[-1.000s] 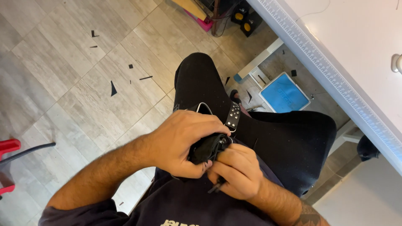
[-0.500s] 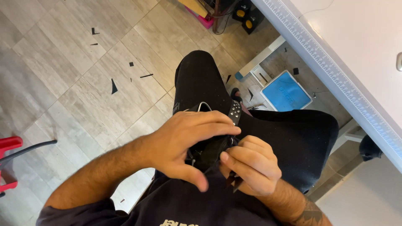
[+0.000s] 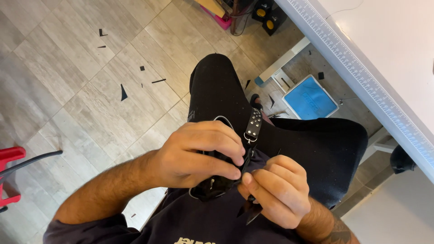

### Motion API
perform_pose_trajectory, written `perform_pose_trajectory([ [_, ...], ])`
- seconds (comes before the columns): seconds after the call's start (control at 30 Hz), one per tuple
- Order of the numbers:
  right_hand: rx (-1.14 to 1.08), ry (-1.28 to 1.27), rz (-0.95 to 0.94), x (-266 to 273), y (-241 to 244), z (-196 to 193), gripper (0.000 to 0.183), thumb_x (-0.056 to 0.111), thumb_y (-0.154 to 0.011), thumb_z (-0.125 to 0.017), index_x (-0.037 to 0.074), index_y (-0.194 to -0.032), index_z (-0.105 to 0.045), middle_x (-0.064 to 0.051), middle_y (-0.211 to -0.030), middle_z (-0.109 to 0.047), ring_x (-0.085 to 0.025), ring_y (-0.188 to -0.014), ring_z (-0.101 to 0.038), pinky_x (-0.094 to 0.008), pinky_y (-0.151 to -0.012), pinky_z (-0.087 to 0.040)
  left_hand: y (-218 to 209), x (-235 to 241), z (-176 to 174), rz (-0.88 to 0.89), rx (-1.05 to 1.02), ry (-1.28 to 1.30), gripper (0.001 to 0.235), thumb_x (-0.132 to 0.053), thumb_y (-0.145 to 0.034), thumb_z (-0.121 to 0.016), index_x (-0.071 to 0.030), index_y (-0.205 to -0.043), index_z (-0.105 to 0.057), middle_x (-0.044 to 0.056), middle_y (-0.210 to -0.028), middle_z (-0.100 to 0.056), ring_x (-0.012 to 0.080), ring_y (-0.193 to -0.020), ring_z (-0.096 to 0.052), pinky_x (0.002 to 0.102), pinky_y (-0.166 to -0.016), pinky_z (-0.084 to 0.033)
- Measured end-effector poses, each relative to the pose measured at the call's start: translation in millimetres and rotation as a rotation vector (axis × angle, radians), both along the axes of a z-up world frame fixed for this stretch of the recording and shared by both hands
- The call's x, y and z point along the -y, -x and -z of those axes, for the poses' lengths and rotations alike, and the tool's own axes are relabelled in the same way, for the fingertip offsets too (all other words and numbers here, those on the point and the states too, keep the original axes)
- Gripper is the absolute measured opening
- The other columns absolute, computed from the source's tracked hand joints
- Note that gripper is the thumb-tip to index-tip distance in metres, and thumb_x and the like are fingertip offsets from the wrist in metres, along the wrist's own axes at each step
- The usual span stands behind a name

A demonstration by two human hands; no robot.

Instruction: Trimming excess threads and leather scraps from a black leather bag using snips

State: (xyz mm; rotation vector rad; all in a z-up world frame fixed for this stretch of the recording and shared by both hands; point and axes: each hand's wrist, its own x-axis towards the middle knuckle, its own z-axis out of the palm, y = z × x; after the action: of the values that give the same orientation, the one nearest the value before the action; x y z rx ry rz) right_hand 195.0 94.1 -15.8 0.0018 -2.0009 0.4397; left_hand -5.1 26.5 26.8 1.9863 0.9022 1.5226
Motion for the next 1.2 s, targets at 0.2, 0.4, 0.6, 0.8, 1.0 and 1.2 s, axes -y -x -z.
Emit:
perform_pose_trajectory([
  [0.2, 0.027, 0.02, -0.009, 5.2, -1.1, -2.1, 0.008, 0.0, -0.091, -0.067, -0.005, -0.087, -0.062, -0.012, -0.074, -0.058, -0.015, -0.045, -0.044, -0.03, -0.045, -0.036, 2.1, -2.8, -10.7, -0.008, -0.167, -0.023, 0.033, -0.008, -0.109, -0.035, -0.004, -0.087, -0.06, 0.009, -0.09, -0.054, 0.0285, -0.078, -0.055, 0.044, -0.078, -0.046],
  [0.4, 0.068, -0.033, -0.056, 11.6, -16.5, 10.8, 0.01, 0.001, -0.09, -0.068, -0.006, -0.087, -0.062, -0.013, -0.077, -0.058, -0.016, -0.046, -0.046, -0.031, -0.045, -0.037, -5.9, 5.3, -13.8, -0.102, -0.353, -0.157, 0.025, 0.004, -0.104, -0.054, -0.002, -0.079, -0.056, 0.01, -0.087, -0.055, 0.0269, -0.079, -0.057, 0.04, -0.071, -0.038],
  [0.6, -0.014, 0.163, -0.07, 16.9, -24.6, 30.3, 0.016, 0.002, -0.093, -0.066, -0.003, -0.105, -0.057, -0.015, -0.075, -0.058, -0.018, -0.047, -0.049, -0.033, -0.047, -0.036, -12.3, 5.8, -5.4, -0.085, -0.237, -0.2, 0.021, 0.001, -0.103, -0.057, 0.001, -0.083, -0.06, 0.014, -0.087, -0.058, 0.0302, -0.078, -0.06, 0.041, -0.069, -0.039],
  [0.8, -0.093, 0.206, -0.01, 18.2, -16.6, 27.5, 0.006, -0.004, -0.084, -0.066, -0.002, -0.084, -0.06, -0.014, -0.07, -0.057, -0.017, -0.043, -0.042, -0.032, -0.044, -0.029, -20.0, 7.9, 4.2, -0.099, -0.184, -0.236, 0.019, 0.001, -0.103, -0.058, 0.001, -0.084, -0.06, 0.015, -0.087, -0.061, 0.0307, -0.077, -0.065, 0.042, -0.066, -0.037],
  [1.0, 0.085, 0.086, -0.189, -0.8, -20.9, 6.5, 0.012, 0.001, -0.088, -0.064, 0.002, -0.077, -0.058, -0.013, -0.073, -0.058, -0.018, -0.046, -0.045, -0.031, -0.045, -0.031, -21.6, 8.0, 6.4, -0.043, -0.218, -0.227, 0.019, 0.003, -0.103, -0.061, 0.001, -0.084, -0.057, 0.015, -0.089, -0.059, 0.0313, -0.079, -0.064, 0.043, -0.065, -0.035],
  [1.2, 0.092, -0.098, -0.179, 3.1, -36.0, 19.5, 0.014, 0.006, -0.094, -0.064, 0.004, -0.082, -0.059, -0.009, -0.078, -0.057, -0.016, -0.054, -0.052, -0.031, -0.047, -0.039, -24.5, 6.7, 10.8, -0.009, -0.216, -0.247, 0.022, 0.004, -0.105, -0.056, 0.001, -0.083, -0.057, 0.015, -0.087, -0.056, 0.0304, -0.077, -0.06, 0.042, -0.063, -0.033],
])
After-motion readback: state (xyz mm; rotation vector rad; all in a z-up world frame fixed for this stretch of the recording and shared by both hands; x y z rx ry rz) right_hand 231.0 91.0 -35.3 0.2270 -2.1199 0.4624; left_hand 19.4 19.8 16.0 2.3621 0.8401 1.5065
